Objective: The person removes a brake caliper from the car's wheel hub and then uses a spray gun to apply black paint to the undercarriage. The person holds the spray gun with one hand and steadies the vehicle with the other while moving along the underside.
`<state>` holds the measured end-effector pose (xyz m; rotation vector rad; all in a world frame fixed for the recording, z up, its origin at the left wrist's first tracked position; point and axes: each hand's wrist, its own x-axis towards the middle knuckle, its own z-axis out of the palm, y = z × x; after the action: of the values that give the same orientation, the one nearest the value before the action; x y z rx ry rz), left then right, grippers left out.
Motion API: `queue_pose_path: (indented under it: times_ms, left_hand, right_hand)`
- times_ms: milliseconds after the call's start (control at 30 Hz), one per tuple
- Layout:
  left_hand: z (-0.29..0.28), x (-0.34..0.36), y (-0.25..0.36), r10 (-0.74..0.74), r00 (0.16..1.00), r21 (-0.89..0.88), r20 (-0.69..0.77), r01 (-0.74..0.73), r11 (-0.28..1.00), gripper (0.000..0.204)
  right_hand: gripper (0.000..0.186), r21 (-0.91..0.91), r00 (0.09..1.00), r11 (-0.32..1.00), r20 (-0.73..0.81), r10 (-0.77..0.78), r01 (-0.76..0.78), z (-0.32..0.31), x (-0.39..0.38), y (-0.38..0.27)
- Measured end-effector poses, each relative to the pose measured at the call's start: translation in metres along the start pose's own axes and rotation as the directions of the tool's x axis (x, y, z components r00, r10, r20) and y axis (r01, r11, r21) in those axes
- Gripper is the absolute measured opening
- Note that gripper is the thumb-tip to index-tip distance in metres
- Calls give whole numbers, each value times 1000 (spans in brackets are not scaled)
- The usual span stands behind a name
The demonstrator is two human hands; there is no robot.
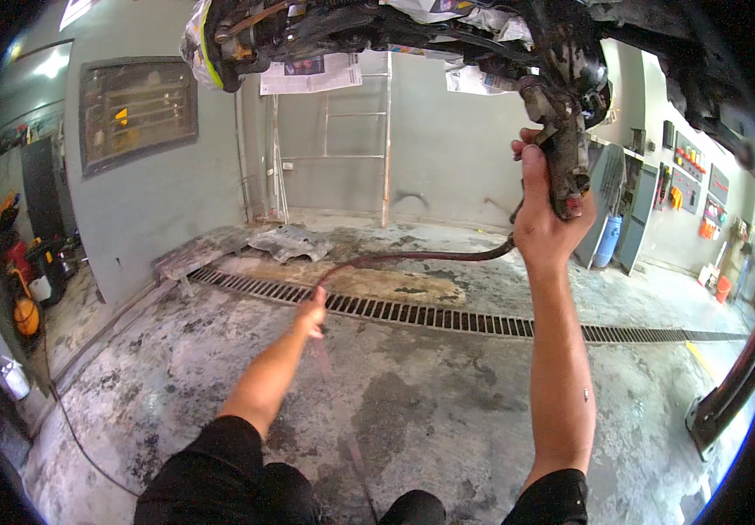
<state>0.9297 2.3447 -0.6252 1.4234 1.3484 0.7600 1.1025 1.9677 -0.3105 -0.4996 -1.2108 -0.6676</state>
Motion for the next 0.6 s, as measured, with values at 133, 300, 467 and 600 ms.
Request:
queue_pose_path:
  times_ms: [133, 300, 467, 600]
  left_hand:
    - [-137, 19, 41, 159, 954, 40, -253, -154, 987, 74]
    - [-237, 2, 6, 214, 938, -127, -274, -256, 958, 57]
    - [-294, -11, -55, 138, 969, 90, -205, -122, 988, 67]
    - [-313, -19, -44, 125, 986, 655, 106, -164, 738, 95]
  right_hand:
    - [23, 143, 998, 989, -25, 51, -47, 50, -28, 13]
    - [21, 168, 997, 984, -40, 67, -59, 125, -42, 40]
    - [21, 227, 992, 967, -32, 123, -113, 189, -49, 59]
    - [23, 256, 990, 956, 43, 136, -142, 216, -73, 65]
